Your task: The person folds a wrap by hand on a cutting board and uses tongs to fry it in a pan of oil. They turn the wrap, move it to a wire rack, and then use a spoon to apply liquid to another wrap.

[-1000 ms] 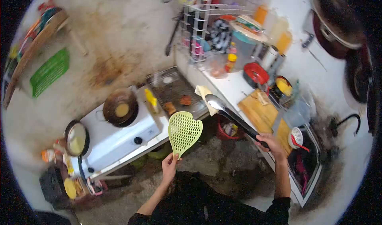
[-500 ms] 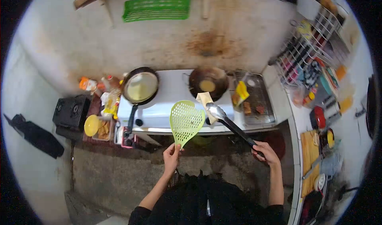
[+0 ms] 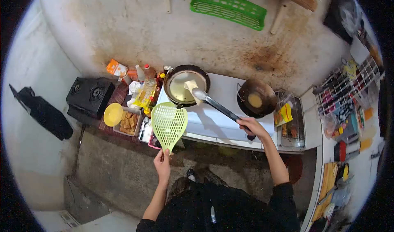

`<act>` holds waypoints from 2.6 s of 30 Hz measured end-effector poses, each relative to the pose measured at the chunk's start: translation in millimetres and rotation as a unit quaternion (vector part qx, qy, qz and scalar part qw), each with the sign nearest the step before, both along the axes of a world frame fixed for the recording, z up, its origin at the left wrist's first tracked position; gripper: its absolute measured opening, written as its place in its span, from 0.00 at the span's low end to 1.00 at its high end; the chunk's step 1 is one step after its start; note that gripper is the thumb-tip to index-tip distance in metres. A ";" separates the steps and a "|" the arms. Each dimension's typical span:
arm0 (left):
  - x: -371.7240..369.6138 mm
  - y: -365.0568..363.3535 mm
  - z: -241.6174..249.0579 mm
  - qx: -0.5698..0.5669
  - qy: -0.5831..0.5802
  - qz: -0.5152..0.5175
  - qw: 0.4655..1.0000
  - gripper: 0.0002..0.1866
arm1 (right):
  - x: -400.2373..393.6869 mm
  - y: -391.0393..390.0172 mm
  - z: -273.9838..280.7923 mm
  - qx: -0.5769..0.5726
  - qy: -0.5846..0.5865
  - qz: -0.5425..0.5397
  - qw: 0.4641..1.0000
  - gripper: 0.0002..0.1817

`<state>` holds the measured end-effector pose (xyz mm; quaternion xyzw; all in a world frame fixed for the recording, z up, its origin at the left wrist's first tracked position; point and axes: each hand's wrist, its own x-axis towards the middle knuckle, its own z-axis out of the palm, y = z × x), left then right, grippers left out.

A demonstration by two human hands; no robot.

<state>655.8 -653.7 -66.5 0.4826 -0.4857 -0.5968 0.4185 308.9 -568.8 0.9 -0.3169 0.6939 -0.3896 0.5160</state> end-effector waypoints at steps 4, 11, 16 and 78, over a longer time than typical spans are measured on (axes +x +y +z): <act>17.1 -3.3 1.0 0.026 0.013 0.053 0.998 0.13 | -18.2 -84.9 -20.5 0.050 0.078 0.071 0.993 0.25; 32.4 0.2 -4.0 0.040 0.012 0.116 0.992 0.14 | -35.0 -154.4 -36.8 0.100 0.194 0.154 0.964 0.28; 36.0 1.2 -16.9 0.059 0.013 0.154 0.986 0.14 | -34.6 -159.3 -28.3 0.099 0.261 0.176 0.944 0.30; 49.9 13.9 -27.0 0.039 0.043 0.190 0.980 0.15 | 1.0 -232.0 98.1 0.355 0.328 0.176 0.858 0.26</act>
